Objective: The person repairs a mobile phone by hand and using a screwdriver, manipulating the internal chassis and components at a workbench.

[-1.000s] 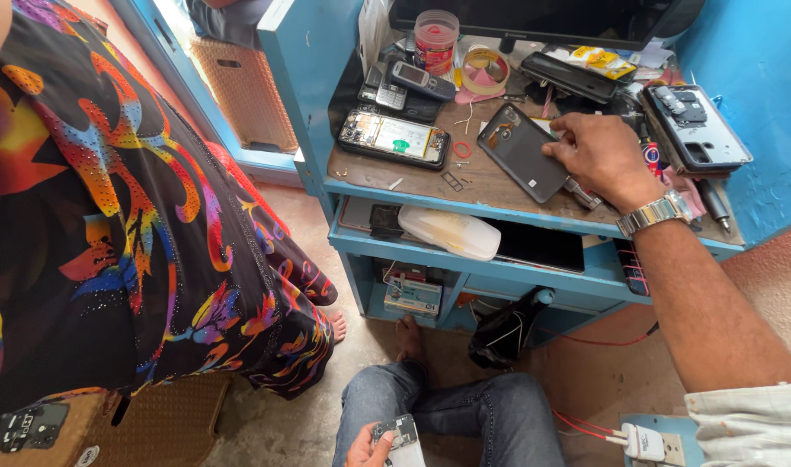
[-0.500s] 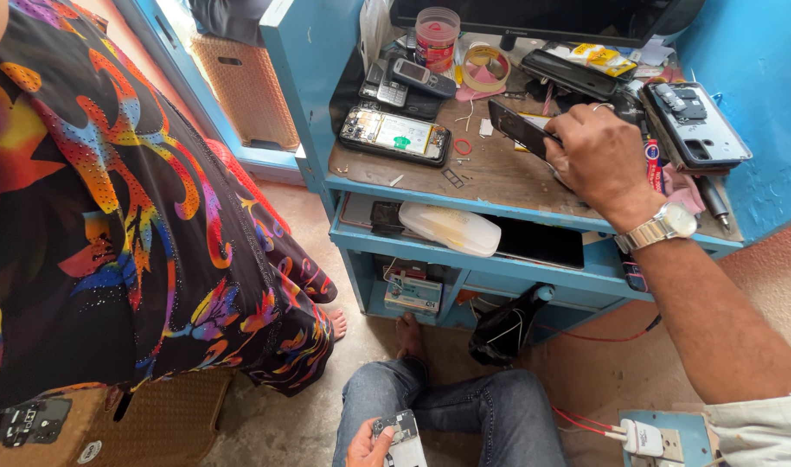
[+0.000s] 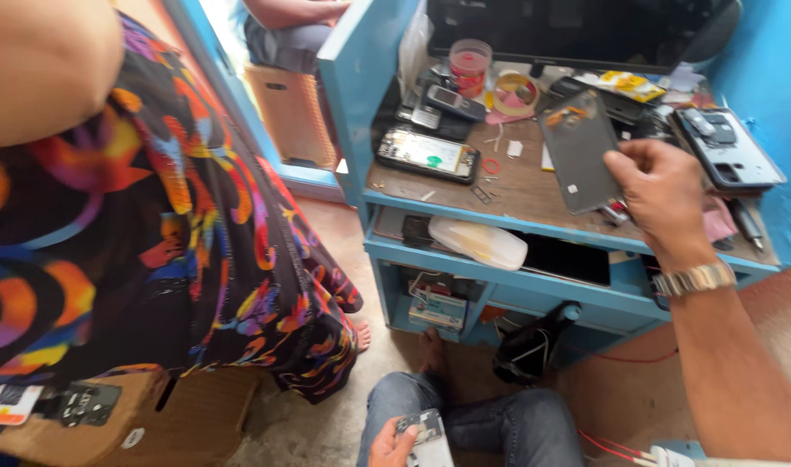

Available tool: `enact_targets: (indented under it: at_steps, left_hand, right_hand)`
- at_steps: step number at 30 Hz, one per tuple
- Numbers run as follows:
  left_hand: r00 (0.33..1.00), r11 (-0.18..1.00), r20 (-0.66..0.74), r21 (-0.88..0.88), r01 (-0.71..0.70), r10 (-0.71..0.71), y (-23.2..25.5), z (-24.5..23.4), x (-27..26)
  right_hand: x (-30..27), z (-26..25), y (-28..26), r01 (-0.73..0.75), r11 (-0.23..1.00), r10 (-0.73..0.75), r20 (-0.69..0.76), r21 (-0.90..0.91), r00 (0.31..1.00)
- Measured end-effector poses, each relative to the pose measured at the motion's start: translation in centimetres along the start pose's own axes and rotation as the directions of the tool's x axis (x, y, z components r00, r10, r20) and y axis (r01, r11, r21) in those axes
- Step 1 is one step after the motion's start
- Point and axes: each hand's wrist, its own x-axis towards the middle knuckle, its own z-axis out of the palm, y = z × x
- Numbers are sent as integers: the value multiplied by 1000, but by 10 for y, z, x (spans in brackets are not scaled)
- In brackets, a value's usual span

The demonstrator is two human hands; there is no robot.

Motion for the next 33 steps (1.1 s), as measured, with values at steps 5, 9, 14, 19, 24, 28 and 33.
enact_targets:
  at_steps: [5, 9, 14, 19, 24, 28, 33]
  left_hand:
    - [999, 996, 36, -94, 9, -6, 71, 39, 10]
    - [994, 989, 49, -120, -87, 94, 157, 84, 2]
    - [999, 982, 34, -188, 21, -15, 225, 111, -21]
    - [996, 980, 75, -195, -28, 44, 224, 108, -28]
    - [996, 982, 81, -187, -22, 37, 211, 95, -25]
    - [997, 984, 62, -176, -37, 49, 208, 96, -28]
    - [997, 981, 59, -190, -34, 46, 228, 108, -32]
  right_hand:
    - [-21, -8, 11, -347, 834, 348, 79, 428, 934]
    - [-52, -12, 17, -438, 699, 450, 128, 566, 884]
    - [-78, -11, 30, -418, 698, 437, 117, 581, 892]
    - [-75, -13, 41, -429, 708, 472, 76, 562, 879]
    - [-55, -5, 43, -424, 812, 453, 26, 401, 891]
    - [-37, 6, 56, -365, 877, 383, 1, 312, 924]
    - [-20, 30, 68, -367, 892, 369, 44, 263, 929]
